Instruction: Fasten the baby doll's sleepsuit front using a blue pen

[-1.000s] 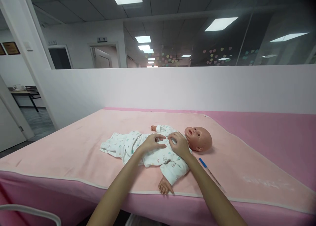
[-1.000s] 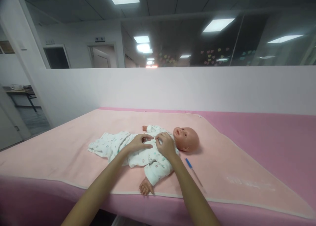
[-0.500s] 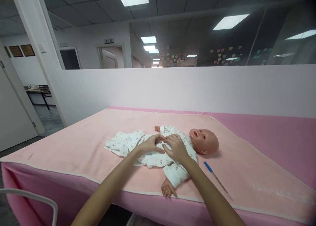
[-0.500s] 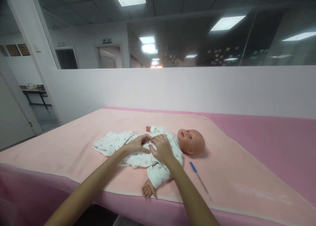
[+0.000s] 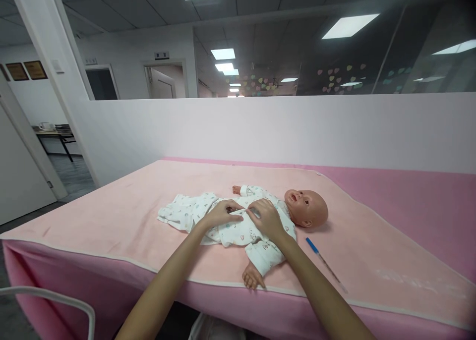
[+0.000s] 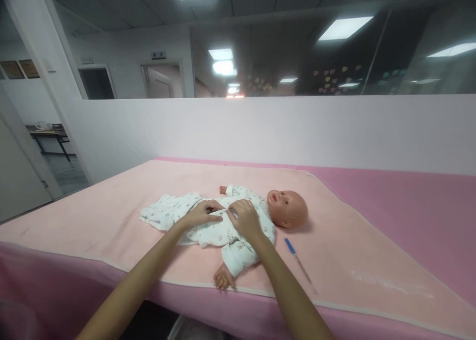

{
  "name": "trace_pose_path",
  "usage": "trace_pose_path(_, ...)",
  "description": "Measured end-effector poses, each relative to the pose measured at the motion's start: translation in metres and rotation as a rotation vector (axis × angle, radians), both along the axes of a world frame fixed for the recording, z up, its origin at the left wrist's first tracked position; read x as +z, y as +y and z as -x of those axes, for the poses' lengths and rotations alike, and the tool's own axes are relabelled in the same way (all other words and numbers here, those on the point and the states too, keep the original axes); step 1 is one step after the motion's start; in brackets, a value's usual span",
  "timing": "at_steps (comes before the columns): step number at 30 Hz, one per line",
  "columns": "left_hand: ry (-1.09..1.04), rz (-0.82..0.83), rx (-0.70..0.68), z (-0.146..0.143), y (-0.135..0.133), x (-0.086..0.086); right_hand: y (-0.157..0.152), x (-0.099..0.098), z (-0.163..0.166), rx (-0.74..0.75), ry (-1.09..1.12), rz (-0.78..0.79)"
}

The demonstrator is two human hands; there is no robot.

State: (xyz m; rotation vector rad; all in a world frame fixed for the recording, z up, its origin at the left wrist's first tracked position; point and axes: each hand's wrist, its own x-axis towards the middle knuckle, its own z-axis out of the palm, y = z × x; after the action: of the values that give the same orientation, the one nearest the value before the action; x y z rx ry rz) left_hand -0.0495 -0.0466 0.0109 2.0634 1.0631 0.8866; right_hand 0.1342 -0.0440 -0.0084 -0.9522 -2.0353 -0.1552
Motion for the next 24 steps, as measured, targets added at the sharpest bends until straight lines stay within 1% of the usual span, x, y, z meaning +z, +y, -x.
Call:
trace_pose_path(5,0.003,-0.03,0.024,0.0001,0.0018,-0.0021,0.0033,-0.0021,-0.0005,-0.007,0.003,0.005)
trace_pose_path(11,-0.014,0.006,0.031,0.0017,0.0042,-0.0041,0.0033,-0.002,-0.0008,-0.008,0.006,0.038)
trace_pose_path(15,-0.042,0.011,0.017,0.0025,0.0028,-0.0035,0.0026,-0.0017,-0.0011,-0.005,0.009,0.039)
trace_pose_path(21,-0.029,0.02,0.065,0.0017,0.0003,-0.0018,0.0015,-0.0004,-0.0011,-0.006,0.009,0.046)
trace_pose_path(24,-0.01,-0.007,0.062,0.0008,0.0012,-0.002,0.0009,0.0,-0.001,-0.01,0.006,0.048)
